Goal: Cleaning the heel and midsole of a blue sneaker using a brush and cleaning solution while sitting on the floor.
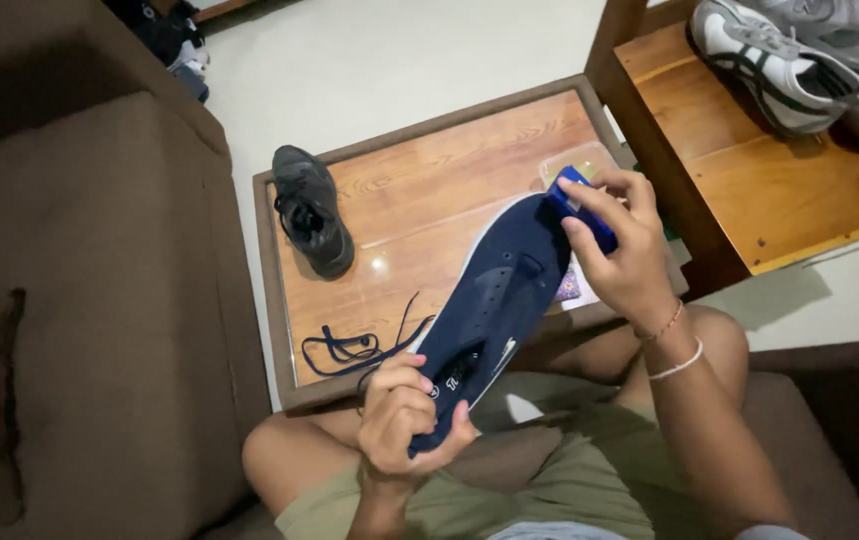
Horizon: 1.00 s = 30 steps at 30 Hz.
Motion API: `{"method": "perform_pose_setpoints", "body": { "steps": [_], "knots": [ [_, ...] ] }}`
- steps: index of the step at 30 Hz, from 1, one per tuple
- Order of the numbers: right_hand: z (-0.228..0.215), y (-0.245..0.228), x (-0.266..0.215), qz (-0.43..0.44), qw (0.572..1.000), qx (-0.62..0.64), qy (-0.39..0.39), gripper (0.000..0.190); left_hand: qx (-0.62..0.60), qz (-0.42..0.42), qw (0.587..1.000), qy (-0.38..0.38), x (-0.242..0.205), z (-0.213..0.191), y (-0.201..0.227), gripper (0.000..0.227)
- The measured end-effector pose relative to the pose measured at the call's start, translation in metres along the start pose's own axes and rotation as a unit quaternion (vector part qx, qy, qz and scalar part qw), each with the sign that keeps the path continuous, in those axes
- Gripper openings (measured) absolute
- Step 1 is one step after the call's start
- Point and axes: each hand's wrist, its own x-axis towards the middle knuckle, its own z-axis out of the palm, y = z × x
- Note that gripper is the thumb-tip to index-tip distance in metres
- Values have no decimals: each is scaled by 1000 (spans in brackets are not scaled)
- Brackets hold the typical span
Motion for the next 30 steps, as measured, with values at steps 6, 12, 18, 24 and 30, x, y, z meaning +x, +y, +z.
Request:
{"method": "perform_pose_setpoints", "body": {
  "steps": [6,12,18,24,30],
  "knots": [
    [24,-27,-60,-27,992,120,-33,41,9,-44,997,67,3,9,-3,37],
    [25,-10,-18,-29,997,0,76,39,25,-44,995,81,5,6,1,32],
    [28,-28,-48,-44,995,91,-18,45,-11,-96,990,100,11,6,3,32],
    [29,-19,-47,-36,998,47,21,44,-67,-98,987,111,11,10,-1,30],
    [37,-39,-63,-42,995,89,-3,45,-98,-127,979,123,9,13,-10,30]
  ]
}}
